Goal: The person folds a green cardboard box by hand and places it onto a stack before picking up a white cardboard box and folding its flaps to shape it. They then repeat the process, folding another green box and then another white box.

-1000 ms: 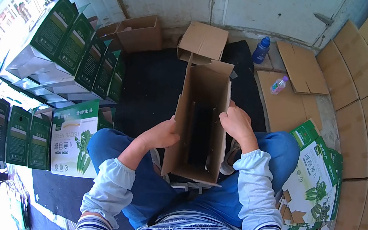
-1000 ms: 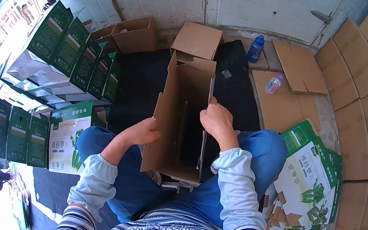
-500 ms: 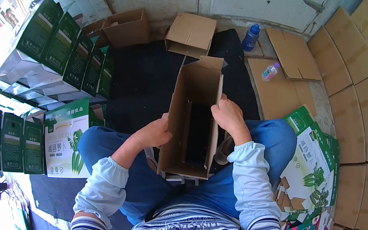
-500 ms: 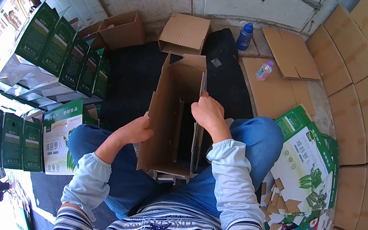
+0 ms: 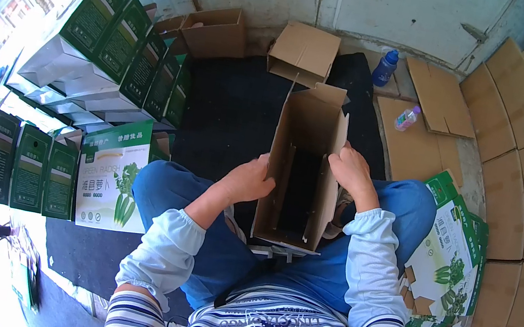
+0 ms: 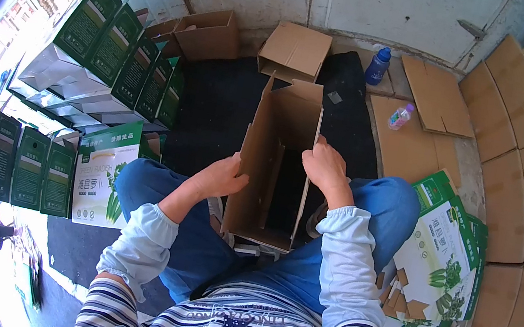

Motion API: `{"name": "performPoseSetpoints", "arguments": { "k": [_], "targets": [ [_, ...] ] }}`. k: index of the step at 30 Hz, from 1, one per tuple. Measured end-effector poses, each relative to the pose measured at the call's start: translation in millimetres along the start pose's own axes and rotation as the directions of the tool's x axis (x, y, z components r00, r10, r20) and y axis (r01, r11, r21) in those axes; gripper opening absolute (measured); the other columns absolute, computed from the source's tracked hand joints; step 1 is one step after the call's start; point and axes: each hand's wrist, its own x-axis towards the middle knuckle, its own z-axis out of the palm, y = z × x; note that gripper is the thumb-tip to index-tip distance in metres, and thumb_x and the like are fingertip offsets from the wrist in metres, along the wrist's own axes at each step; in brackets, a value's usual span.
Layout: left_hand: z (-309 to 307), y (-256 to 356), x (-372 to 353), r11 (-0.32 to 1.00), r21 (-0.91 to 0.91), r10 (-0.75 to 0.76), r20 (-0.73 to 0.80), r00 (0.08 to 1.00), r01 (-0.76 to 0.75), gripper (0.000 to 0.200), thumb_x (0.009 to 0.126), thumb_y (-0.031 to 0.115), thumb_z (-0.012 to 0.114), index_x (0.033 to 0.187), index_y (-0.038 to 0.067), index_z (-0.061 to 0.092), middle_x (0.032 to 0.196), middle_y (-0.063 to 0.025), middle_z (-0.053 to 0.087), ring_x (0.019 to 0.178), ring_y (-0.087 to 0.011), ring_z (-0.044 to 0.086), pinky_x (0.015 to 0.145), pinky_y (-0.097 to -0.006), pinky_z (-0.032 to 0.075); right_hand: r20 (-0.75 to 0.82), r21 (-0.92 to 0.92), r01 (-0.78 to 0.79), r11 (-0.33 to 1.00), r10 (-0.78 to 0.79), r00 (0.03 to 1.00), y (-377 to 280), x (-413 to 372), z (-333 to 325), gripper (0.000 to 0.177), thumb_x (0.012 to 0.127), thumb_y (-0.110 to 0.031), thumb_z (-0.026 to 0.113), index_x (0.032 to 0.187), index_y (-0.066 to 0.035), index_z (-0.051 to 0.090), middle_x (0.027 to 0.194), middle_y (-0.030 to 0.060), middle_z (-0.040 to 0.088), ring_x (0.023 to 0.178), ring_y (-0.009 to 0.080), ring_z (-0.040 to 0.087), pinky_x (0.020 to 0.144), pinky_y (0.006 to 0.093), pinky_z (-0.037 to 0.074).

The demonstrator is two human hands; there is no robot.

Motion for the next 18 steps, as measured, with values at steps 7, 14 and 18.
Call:
{"name": "performPoseSetpoints", "arguments": {
  "k": [7,14,18],
  "targets": [
    [-116.9,143.8,-82.1,0.774,-0.523,0.313,-0.174,0.934,-0.357,0.055,0.070,0.025,0.081,0.112,0.001,0.055,0.113,-0.0139,0.054,0.092,-0.0252,0.057,0.076,-0.0328,0.049,0.011,0.030,0.093,0.995,-0.093,0.996,10.0,6.9,7.5,0.040,0.080,-0.021,0.044,0.110,0.005,0.052,0.102,0.0289,0.061,0.099,0.0441,0.057,0.088,0.0486,0.044],
    [-143.4,186.5,-123.7,0.323,-0.562,0.708,-0.390,0.589,-0.761,0.069,0.074,0.049,0.071,0.111,-0.007,0.055,0.105,-0.0159,0.054,0.086,-0.0241,0.058,0.064,-0.0277,0.054,0.024,-0.002,0.156,0.988,-0.156,0.988,19.8,16.3,13.3,0.041,0.080,-0.022,0.044,0.108,0.007,0.052,0.099,0.0329,0.059,0.096,0.0466,0.056,0.087,0.0498,0.043],
    [-137.6,188.8,-138.5,0.304,-0.593,0.626,-0.465,0.626,-0.745,0.071,0.073,0.050,0.071,0.110,-0.007,0.055,0.105,-0.0161,0.054,0.081,-0.0220,0.058,0.059,-0.0256,0.052,-0.033,0.046,0.150,0.988,-0.149,0.988,19.3,10.7,13.8,0.038,0.080,-0.021,0.044,0.105,0.007,0.051,0.099,0.0328,0.060,0.096,0.0472,0.056,0.087,0.0499,0.043]
  ]
}}
